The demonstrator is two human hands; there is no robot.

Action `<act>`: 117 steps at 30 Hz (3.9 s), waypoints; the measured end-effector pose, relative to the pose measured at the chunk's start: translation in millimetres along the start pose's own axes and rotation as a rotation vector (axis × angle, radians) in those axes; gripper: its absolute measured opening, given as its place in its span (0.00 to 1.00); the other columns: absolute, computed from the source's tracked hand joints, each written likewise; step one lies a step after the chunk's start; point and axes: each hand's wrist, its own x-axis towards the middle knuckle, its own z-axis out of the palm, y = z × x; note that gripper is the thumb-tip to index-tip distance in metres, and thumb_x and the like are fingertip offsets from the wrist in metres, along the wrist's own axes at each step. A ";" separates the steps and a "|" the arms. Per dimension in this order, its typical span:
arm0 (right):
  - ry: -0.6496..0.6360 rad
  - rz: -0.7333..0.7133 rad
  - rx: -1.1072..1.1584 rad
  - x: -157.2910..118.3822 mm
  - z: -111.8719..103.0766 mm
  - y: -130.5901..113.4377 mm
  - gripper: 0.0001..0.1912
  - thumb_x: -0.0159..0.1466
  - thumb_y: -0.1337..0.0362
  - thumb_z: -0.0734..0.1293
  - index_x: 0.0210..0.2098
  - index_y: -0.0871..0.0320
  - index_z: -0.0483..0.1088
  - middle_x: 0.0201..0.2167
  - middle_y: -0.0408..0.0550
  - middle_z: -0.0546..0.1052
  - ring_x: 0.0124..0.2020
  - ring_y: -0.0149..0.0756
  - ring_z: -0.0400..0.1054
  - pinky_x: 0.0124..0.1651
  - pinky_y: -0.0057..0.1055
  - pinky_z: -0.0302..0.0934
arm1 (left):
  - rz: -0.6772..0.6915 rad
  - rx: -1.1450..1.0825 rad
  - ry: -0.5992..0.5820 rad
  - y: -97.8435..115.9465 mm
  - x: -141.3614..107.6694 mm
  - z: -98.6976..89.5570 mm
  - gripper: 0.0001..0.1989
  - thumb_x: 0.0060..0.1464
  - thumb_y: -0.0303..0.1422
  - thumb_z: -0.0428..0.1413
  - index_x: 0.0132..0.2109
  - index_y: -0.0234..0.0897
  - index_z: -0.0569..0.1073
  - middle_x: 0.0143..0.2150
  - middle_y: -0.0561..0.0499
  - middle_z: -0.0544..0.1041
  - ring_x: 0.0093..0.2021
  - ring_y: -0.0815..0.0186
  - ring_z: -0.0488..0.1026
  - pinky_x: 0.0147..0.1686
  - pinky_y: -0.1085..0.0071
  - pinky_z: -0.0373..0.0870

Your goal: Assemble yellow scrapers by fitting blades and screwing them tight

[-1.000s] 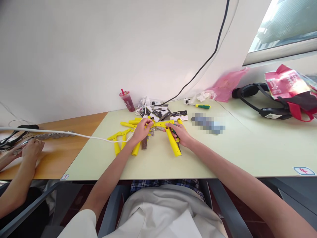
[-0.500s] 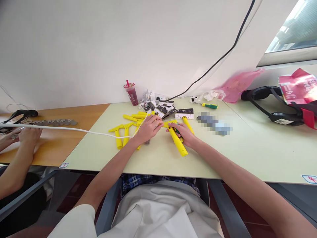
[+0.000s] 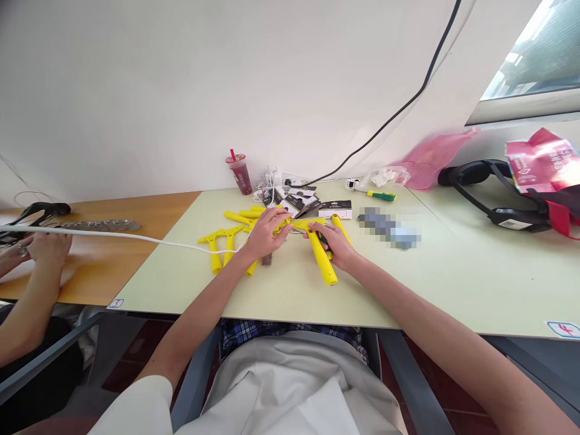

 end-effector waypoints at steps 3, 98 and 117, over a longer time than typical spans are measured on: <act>0.000 -0.018 0.007 -3.1 1.2 -2.8 0.16 0.65 0.53 0.82 0.36 0.57 0.77 0.23 0.43 0.75 0.18 0.22 0.47 0.15 0.22 0.48 | -0.092 0.031 -0.007 -8.9 0.0 3.7 0.16 0.77 0.34 0.52 0.64 0.41 0.79 0.64 0.39 0.78 0.68 0.50 0.72 0.73 0.51 0.70; -0.184 0.407 -0.096 -7.4 1.7 4.4 0.30 0.66 0.32 0.76 0.33 0.51 0.68 0.11 0.32 0.63 0.11 0.27 0.52 0.15 0.26 0.51 | 0.168 -0.118 -0.246 20.5 3.1 -6.7 0.24 0.71 0.27 0.58 0.71 0.44 0.75 0.64 0.43 0.85 0.66 0.53 0.81 0.63 0.53 0.83; -0.124 0.411 -0.030 -10.7 -2.0 7.9 0.33 0.62 0.30 0.78 0.30 0.52 0.68 0.10 0.34 0.62 0.11 0.25 0.48 0.15 0.25 0.46 | 0.204 0.046 -0.175 30.1 5.5 -0.1 0.15 0.77 0.38 0.61 0.63 0.40 0.81 0.60 0.43 0.87 0.62 0.53 0.82 0.63 0.56 0.81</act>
